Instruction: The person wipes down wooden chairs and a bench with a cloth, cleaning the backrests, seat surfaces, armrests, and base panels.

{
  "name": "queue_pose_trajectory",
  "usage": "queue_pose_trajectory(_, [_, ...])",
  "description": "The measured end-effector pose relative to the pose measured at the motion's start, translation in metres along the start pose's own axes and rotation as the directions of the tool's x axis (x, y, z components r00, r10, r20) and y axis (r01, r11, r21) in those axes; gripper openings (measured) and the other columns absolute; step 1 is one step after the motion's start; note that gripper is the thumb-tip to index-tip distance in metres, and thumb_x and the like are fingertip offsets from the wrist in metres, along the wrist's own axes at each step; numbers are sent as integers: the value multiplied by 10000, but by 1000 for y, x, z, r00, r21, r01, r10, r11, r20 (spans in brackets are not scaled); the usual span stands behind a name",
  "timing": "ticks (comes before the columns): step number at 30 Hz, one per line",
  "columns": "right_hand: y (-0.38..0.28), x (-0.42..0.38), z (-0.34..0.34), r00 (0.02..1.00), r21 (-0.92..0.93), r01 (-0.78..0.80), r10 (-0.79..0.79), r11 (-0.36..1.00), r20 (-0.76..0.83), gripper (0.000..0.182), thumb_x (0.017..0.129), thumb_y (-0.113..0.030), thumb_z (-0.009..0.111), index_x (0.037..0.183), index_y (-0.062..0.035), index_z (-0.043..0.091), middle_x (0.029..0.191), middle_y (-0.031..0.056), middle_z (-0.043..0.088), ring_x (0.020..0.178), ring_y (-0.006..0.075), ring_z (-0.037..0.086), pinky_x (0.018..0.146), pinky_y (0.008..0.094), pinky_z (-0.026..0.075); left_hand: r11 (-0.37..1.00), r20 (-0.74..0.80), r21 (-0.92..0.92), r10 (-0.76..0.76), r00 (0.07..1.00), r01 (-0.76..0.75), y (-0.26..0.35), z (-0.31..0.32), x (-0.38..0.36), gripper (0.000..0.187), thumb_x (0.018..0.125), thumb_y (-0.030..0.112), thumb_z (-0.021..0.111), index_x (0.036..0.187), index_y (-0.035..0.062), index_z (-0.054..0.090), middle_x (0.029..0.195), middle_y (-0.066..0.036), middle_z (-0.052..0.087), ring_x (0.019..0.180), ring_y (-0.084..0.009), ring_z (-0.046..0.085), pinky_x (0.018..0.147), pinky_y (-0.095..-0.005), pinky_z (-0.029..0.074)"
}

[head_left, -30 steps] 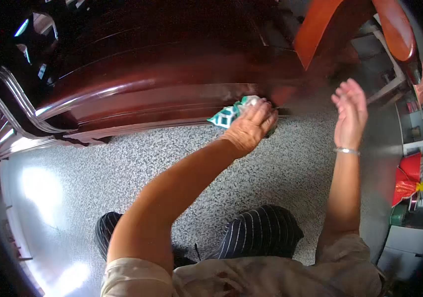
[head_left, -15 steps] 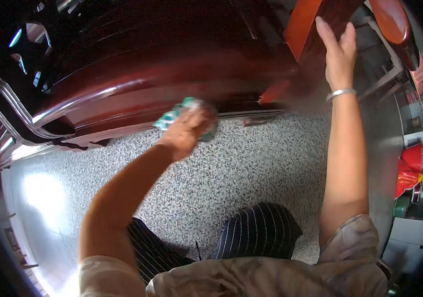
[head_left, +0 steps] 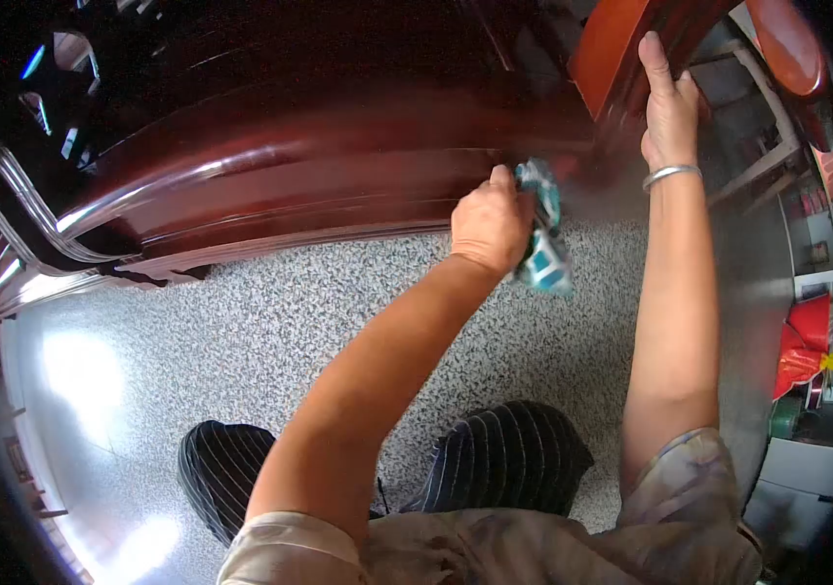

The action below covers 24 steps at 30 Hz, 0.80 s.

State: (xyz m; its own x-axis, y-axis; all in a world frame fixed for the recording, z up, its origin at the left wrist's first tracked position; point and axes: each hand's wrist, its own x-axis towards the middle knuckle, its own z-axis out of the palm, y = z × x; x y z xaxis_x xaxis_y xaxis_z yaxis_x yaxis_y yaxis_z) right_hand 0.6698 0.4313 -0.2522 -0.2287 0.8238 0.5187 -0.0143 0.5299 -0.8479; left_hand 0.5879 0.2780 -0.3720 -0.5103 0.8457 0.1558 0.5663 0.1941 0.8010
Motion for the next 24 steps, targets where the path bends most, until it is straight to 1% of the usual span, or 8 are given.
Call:
queue_pose_trajectory(1, [-10,-7,6,1000,49,10,-11,999,7,981,588,-499,751,1130,202,331,1174,203,439,1109,220,385,971,296,247,989,79,78,-128,989,122,6,5,2,264,784,236,527,875,-10,493,798,-229,591,776,-401,567,679,-445,464])
queue_pose_trajectory(6, [-5,-4,5,999,100,51,-49,994,-19,768,619,-437,756,1068,111,460,1085,126,523,996,181,463,914,288,315,964,153,241,-152,977,112,3,3,12,265,760,244,506,879,11,547,819,-229,601,796,-369,586,714,-424,476])
queue_pose_trajectory(11, [-6,-4,5,998,77,58,-57,995,-14,783,621,-450,749,1076,115,452,1089,131,519,1003,183,458,917,288,313,940,225,311,-214,951,139,-12,-3,11,303,733,345,558,812,56,604,853,-180,616,806,-335,593,715,-407,482])
queue_pose_trajectory(15, [-4,-3,3,999,90,48,-50,995,20,816,614,-467,747,1082,126,441,1096,141,515,1022,185,447,931,288,303,896,215,439,-37,976,-63,-19,-22,0,308,707,289,598,872,38,533,804,-133,625,747,-294,615,641,-369,504])
queue_pose_trajectory(19, [0,-1,4,995,103,95,-93,990,-24,836,610,-484,743,1082,134,437,1093,140,515,1029,186,444,940,289,295,972,44,226,51,998,-60,-11,-34,-10,338,609,156,703,846,77,475,780,-120,568,758,-312,583,603,-376,487])
queue_pose_trajectory(21, [2,-1,3,997,49,69,-68,996,-39,840,613,-493,737,1076,141,439,1089,139,517,1025,185,446,942,290,293,910,-94,224,378,921,-350,-8,-30,-8,346,582,114,679,855,101,467,799,-121,527,731,-312,566,573,-374,478])
queue_pose_trajectory(22, [3,-1,2,997,49,69,-67,996,-32,840,613,-493,737,1076,141,439,1089,139,517,1025,185,446,942,290,293,876,-119,268,443,888,-401,-13,-20,0,355,579,73,644,888,129,477,826,-130,487,709,-307,550,558,-381,468])
queue_pose_trajectory(24, [2,-1,-3,999,-41,-15,16,999,41,612,725,-361,694,1130,33,459,1148,68,499,1060,129,431,954,272,270,823,-23,409,442,897,-395,-21,-2,-2,327,641,83,580,953,154,510,888,-141,462,744,-299,536,611,-400,447])
